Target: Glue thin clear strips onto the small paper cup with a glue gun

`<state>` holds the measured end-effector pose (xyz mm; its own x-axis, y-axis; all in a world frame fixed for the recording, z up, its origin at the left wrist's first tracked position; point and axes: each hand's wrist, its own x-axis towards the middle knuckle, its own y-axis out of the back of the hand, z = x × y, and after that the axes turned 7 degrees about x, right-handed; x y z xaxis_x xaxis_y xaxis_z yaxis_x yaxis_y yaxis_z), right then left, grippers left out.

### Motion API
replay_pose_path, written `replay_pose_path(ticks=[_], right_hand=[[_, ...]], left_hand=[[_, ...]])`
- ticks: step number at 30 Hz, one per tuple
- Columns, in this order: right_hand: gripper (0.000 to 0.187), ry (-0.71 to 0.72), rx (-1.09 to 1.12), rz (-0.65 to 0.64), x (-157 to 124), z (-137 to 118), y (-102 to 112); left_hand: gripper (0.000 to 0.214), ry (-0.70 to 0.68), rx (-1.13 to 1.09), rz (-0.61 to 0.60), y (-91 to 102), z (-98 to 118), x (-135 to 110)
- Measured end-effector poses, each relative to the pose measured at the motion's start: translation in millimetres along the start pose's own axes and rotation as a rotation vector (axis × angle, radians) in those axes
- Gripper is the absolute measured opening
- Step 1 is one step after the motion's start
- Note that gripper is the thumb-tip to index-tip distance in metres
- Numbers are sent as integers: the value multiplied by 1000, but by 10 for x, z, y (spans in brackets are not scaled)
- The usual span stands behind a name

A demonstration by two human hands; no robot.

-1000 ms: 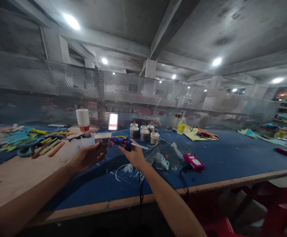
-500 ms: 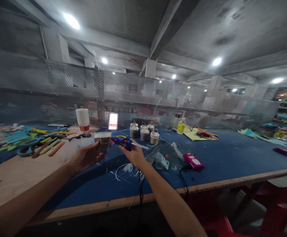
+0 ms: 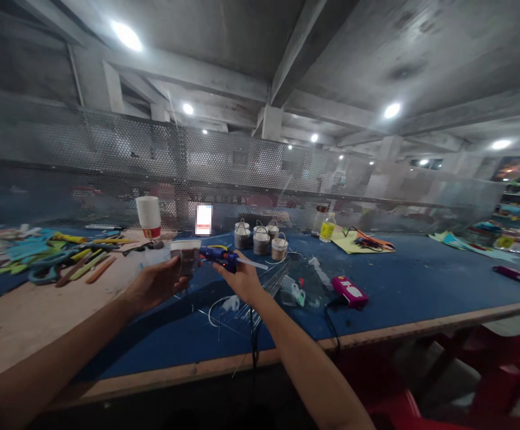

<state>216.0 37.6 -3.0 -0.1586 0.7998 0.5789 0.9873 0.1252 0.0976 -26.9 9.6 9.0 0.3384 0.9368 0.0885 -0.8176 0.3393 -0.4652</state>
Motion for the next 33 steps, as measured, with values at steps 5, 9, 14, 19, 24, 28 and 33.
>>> replay_pose_path(ticks=[5, 9, 14, 19, 24, 28, 33], right_hand=[[40, -1, -15, -3, 6, 9, 21], [39, -4, 8, -7, 0, -15, 23], [38, -9, -29, 8, 12, 22, 22], [40, -13, 14, 21, 13, -10, 1], [40, -21, 21, 0, -3, -33, 3], [41, 15, -31, 29, 3, 40, 18], [42, -31, -207, 54, 23, 116, 81]], left_hand=[[31, 7, -17, 33, -39, 31, -25], [32, 2, -24, 34, -45, 34, -35], [36, -8, -34, 30, -31, 33, -30], [37, -26, -34, 19, -40, 39, -25], [37, -23, -9, 31, -50, 34, -20], [32, -19, -8, 59, -50, 27, -11], [38, -40, -21, 70, -37, 18, 7]])
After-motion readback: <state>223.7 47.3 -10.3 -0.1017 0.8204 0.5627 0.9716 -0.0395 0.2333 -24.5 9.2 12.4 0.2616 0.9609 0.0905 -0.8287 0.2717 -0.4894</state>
